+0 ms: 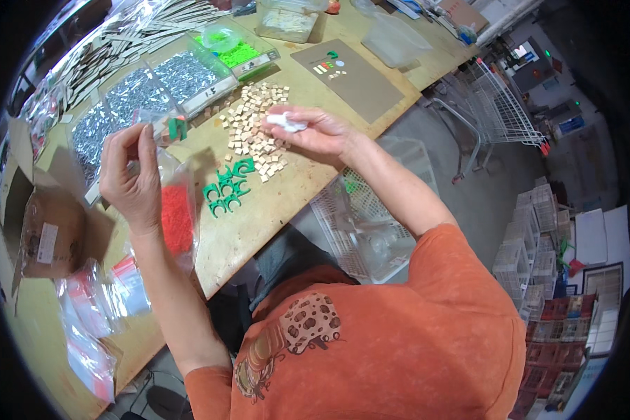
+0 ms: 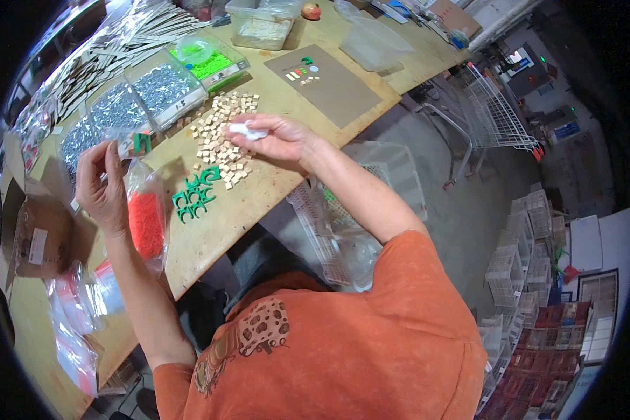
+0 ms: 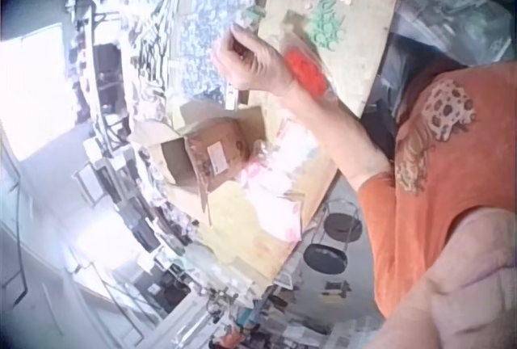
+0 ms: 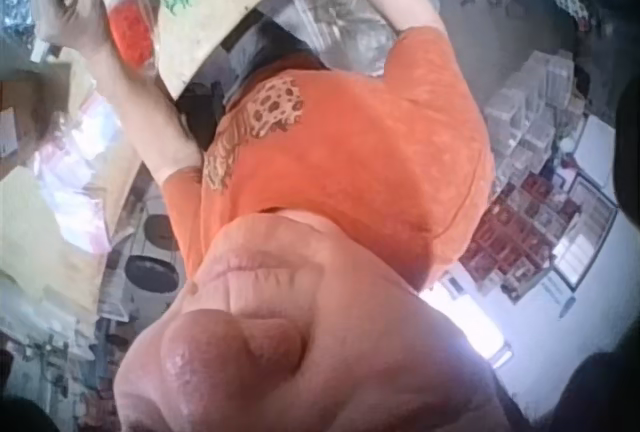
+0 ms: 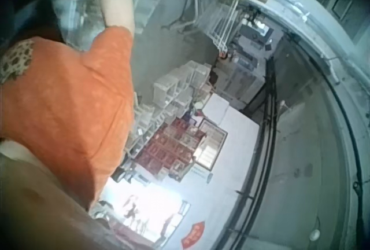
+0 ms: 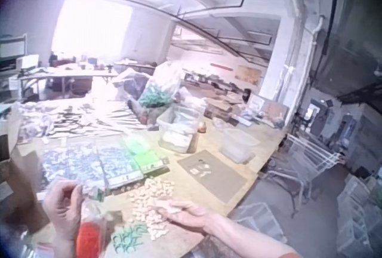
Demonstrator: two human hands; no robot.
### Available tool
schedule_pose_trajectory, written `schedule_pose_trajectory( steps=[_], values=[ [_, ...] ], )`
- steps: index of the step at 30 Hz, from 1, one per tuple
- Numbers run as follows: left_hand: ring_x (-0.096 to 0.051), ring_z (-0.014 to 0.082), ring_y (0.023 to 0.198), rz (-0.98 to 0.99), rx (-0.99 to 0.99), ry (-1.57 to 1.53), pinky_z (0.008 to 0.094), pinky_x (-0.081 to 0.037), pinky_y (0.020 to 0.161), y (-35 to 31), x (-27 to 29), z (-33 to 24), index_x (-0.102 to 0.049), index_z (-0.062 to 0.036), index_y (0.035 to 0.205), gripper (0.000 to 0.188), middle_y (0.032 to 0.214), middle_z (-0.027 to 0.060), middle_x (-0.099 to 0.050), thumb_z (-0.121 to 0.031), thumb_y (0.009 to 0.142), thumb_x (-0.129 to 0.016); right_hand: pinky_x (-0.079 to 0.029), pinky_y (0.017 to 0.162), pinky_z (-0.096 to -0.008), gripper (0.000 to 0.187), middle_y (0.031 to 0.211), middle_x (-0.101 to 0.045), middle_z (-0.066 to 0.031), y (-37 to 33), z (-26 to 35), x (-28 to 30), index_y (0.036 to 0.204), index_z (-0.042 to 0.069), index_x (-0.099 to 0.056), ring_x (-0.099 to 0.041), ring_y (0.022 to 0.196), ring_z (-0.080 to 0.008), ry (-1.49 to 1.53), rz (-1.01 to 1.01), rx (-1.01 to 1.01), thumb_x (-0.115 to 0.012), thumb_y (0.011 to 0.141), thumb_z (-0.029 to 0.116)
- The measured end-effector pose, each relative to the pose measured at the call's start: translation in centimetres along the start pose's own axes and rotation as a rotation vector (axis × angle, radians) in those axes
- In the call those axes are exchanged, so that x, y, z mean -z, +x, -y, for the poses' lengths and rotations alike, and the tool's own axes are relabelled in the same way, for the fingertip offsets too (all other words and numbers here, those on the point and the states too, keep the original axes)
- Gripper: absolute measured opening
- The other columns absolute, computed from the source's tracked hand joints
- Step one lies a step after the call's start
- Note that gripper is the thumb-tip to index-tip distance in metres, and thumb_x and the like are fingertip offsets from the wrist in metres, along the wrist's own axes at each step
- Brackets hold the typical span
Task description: The person moves a plastic basket to a workbench, then picks and places small plastic parts, wooden blocks, and metal fasteners into a clear plastic bag. The person handles items one at a time and arranges them on the table before bagging.
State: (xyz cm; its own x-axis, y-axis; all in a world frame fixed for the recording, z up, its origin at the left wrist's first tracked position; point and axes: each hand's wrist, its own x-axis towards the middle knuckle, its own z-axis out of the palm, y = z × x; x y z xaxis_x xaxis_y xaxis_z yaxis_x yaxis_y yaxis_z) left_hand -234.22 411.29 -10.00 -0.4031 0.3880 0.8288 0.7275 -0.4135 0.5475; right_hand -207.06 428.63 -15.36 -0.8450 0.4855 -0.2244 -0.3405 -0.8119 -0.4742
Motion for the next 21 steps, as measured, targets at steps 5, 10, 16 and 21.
schedule_pose_trajectory(
  steps=[5,10,16,21],
  values=[
    [-0.057,0.0085,0.068,0.029,0.032,-0.004,0.0213,-0.047,0.061,-0.2,-0.4,-0.3,-0.067,0.0000,0.089,0.004,0.082,0.0051,-0.063,0.003,0.086,-0.068,-0.049,0.104,-0.0375,0.036,0.126,-0.056,-0.0243,-2.8,3.3,4.2,0.127,-0.010,-0.048,-0.057,0.119,-0.0318,-0.533,-0.307,0.357,-0.053,0.093,-0.002],
    [-0.055,0.0065,0.070,0.074,-0.014,0.047,0.0199,-0.046,0.062,-0.5,0.0,-0.7,-0.067,0.0014,0.093,0.004,0.085,0.0040,-0.062,0.001,0.089,-0.066,-0.045,0.105,-0.0359,0.038,0.128,-0.056,-0.0228,-1.9,1.9,5.6,0.129,-0.011,-0.047,-0.054,0.124,-0.0305,-0.677,-0.308,0.628,-0.046,0.092,-0.003],
    [-0.054,0.0059,0.069,0.137,-0.034,0.079,0.0198,-0.046,0.062,-0.5,-0.4,-0.6,-0.066,0.0022,0.094,0.004,0.085,0.0037,-0.060,0.000,0.090,-0.066,-0.042,0.105,-0.0387,0.036,0.129,-0.055,-0.0217,-1.9,1.5,6.5,0.128,-0.009,-0.048,-0.052,0.124,-0.0305,-0.476,-0.366,0.798,-0.043,0.094,0.002],
    [-0.055,0.0085,0.068,0.108,-0.023,0.070,0.0210,-0.046,0.061,-0.5,-0.6,-0.5,-0.067,0.0002,0.090,0.004,0.082,0.0047,-0.063,0.003,0.087,-0.068,-0.039,0.108,-0.0400,0.035,0.129,-0.055,-0.0218,-2.0,1.0,5.7,0.128,-0.007,-0.049,-0.052,0.125,-0.0311,-0.430,-0.424,0.892,-0.039,0.096,0.003]
  ],
)
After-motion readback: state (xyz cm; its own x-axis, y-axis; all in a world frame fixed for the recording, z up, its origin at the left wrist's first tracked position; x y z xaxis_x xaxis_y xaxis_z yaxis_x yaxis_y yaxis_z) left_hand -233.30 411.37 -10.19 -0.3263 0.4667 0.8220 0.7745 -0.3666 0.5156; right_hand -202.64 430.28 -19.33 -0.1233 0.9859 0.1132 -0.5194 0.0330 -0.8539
